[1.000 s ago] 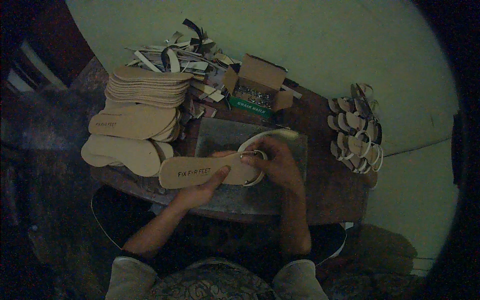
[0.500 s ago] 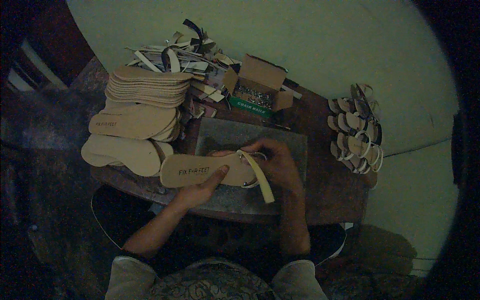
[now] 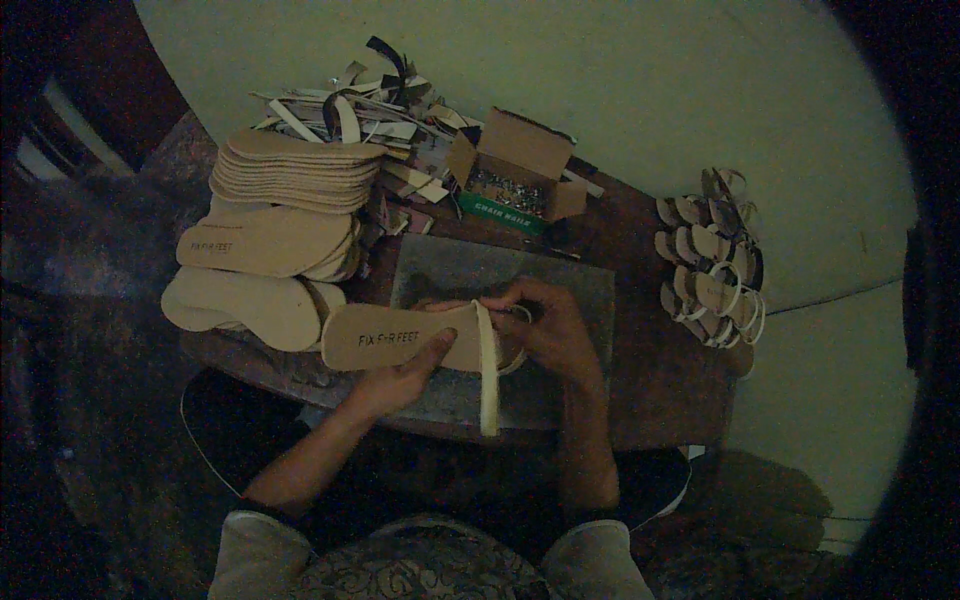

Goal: The person assembles a sandal by attaching a white strap to a beige sole. They position the strap, secure it with a nail, and hammer the nail into the sole using a hammer. The process is repeated to attach multiple straps to the sole.

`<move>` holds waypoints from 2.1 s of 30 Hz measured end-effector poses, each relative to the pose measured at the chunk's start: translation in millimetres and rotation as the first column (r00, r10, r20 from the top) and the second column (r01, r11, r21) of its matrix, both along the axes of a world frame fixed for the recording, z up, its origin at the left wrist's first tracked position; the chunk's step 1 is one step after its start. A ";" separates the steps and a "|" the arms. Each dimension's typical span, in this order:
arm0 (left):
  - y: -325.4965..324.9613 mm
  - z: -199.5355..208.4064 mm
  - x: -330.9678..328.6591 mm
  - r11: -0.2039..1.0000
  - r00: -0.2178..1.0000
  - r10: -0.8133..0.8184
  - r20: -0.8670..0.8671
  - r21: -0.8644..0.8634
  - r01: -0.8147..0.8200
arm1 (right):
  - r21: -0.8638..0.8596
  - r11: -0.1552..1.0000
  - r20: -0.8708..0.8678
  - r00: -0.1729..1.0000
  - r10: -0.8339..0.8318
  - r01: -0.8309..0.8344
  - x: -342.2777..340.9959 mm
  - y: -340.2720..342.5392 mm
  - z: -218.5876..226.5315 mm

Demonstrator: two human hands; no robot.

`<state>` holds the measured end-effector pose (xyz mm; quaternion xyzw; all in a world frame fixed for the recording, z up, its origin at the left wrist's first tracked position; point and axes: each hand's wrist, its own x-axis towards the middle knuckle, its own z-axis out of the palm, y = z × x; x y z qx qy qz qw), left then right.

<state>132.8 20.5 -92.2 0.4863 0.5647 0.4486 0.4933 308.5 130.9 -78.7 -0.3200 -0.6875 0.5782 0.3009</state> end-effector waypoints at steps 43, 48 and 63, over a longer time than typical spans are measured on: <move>1.3 2.2 2.0 1.000 0.989 -0.007 0.150 -0.003 0.008 | -0.039 0.999 0.080 0.996 0.029 -0.026 -2.3 2.3 -3.2; 1.5 11.0 1.2 0.992 0.992 -0.003 0.124 -0.124 0.018 | 0.016 0.998 0.085 0.995 0.057 -0.058 -0.1 5.8 -7.1; -3.3 -2.2 1.0 0.997 0.999 0.049 0.009 -0.062 -0.049 | 0.068 0.998 0.158 0.987 -0.003 -0.008 -6.4 -1.7 17.5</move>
